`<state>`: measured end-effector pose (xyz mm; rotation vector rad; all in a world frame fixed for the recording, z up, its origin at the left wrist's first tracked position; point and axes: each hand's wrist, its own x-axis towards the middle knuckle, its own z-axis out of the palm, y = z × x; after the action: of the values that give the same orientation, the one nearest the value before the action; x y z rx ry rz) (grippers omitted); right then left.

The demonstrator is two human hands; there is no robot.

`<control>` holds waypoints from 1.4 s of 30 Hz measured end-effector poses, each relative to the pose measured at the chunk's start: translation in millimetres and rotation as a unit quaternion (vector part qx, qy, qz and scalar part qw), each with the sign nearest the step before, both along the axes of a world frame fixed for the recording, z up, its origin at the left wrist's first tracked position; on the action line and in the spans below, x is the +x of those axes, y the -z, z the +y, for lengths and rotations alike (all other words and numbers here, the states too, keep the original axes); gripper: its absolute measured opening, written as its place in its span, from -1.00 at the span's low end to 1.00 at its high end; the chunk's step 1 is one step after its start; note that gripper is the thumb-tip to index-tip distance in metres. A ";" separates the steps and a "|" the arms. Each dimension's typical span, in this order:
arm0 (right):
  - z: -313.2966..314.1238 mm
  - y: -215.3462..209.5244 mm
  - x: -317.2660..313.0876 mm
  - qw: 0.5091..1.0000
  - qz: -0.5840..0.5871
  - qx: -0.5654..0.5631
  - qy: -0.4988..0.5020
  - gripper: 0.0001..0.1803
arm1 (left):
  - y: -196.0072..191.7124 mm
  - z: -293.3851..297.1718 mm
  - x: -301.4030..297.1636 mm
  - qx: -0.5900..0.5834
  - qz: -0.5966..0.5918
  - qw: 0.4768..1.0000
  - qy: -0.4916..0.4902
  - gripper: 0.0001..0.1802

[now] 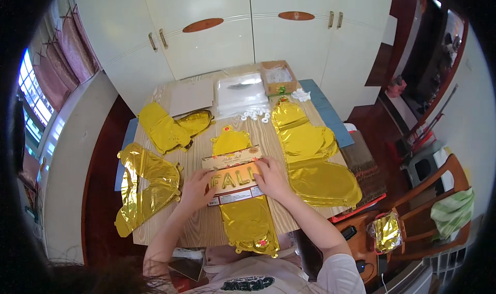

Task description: Folding gold foil paper and placing it into plastic sleeves for packaging.

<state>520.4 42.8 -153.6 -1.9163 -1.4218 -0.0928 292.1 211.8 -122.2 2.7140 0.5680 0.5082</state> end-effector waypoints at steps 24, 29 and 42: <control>0.8 1.5 0.8 0.990 -0.046 -0.097 -0.093 -0.54 | 26.5 8.1 23.4 0.088 0.077 0.973 0.200 -0.54; 0.8 3.9 1.8 0.991 -0.052 -0.076 -0.093 -0.55 | 24.5 8.7 23.5 0.080 0.083 0.972 0.203 -0.56; -12.7 -23.7 -8.1 1.000 -0.001 -0.025 0.000 -0.73 | 27.6 8.3 21.8 0.061 0.063 0.977 0.195 -0.56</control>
<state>512.3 30.1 -129.9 -1.9566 -1.4385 -0.0608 313.8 220.1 -149.8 2.8843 0.0240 0.2777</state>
